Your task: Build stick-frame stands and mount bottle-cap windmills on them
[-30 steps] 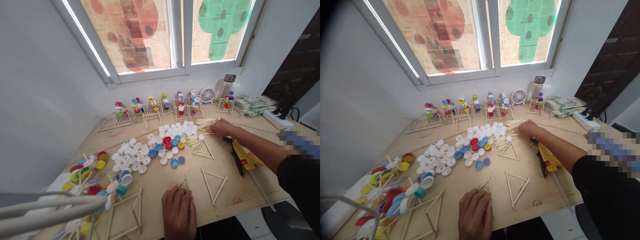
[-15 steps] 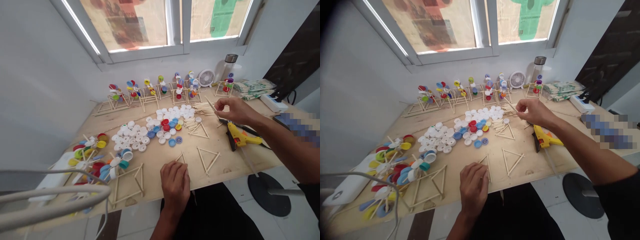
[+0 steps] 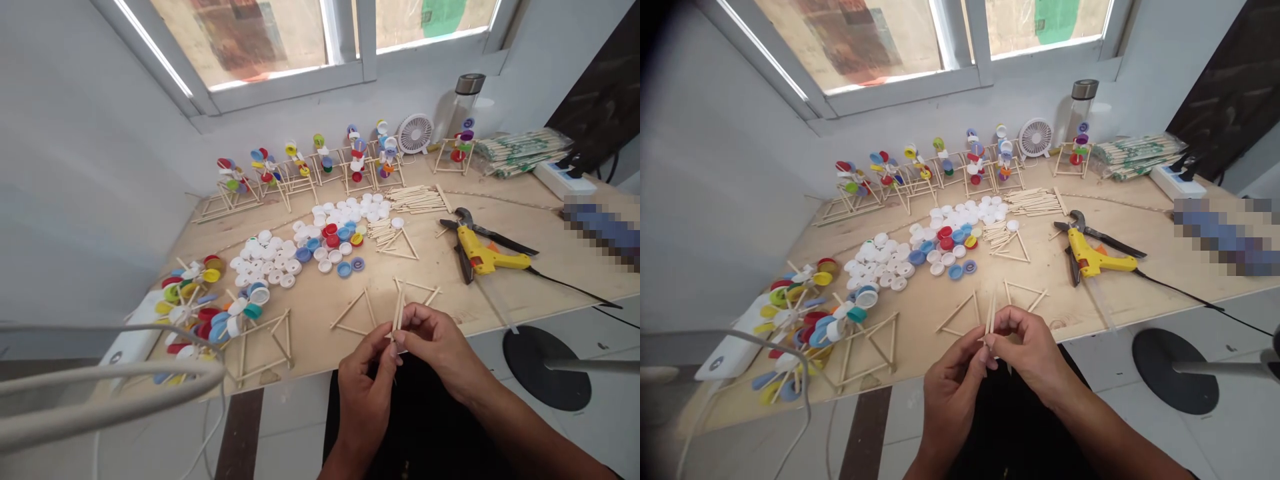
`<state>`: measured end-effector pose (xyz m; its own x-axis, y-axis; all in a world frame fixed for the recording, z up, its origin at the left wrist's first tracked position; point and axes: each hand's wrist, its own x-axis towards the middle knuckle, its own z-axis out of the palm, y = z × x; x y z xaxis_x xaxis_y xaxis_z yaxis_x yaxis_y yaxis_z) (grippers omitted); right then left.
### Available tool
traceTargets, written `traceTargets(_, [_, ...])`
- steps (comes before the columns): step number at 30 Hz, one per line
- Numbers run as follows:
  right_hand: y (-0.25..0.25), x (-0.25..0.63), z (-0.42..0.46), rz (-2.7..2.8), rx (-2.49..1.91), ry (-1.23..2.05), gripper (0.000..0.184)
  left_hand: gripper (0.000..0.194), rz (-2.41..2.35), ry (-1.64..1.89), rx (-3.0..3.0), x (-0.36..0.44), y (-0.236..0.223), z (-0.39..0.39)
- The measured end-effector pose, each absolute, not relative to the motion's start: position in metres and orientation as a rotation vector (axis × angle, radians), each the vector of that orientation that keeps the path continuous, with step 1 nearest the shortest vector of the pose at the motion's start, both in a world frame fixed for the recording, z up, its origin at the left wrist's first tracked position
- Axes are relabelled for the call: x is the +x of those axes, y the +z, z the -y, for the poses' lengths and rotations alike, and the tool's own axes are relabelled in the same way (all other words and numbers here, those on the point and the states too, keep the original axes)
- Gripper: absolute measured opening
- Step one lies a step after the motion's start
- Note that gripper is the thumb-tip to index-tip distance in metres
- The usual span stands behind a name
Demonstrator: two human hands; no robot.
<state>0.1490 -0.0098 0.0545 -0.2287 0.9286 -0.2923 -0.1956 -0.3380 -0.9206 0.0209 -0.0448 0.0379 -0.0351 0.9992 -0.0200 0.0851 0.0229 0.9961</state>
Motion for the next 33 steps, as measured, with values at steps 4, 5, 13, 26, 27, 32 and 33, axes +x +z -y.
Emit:
traceTargets(4, [0.054, 0.15, 0.013, 0.954, -1.128, 1.724, 0.029, 0.029, -1.288, 1.166, 1.219, 0.022, 0.033, 0.045])
traceTargets(5, [0.054, 0.151, 0.013, 0.944, -1.113, 1.738, 0.029, 0.03, -1.285, 1.161, 1.227, 0.022, 0.034, 0.045])
traceTargets(13, [0.052, 0.159, 0.019, 1.109, -1.123, 1.702, 0.023, 0.033, -1.261, 1.073, 1.414, 0.017, 0.042, 0.043])
traceTargets(26, [0.051, 0.16, 0.026, 1.067, -1.073, 1.736, 0.025, 0.046, -1.04, 1.019, 1.418, 0.017, 0.035, 0.049])
traceTargets(27, [0.051, 0.159, 0.026, 1.074, -1.076, 1.729, 0.025, 0.046, -1.04, 1.01, 1.407, 0.015, 0.036, 0.048])
traceTargets(32, [0.051, 0.156, 0.026, 1.087, -1.076, 1.744, 0.027, 0.048, -1.09, 0.952, 1.339, 0.013, 0.043, 0.046])
traceTargets(33, [0.052, 0.156, 0.026, 1.089, -1.08, 1.752, 0.027, 0.048, -1.099, 0.948, 1.332, 0.013, 0.044, 0.046])
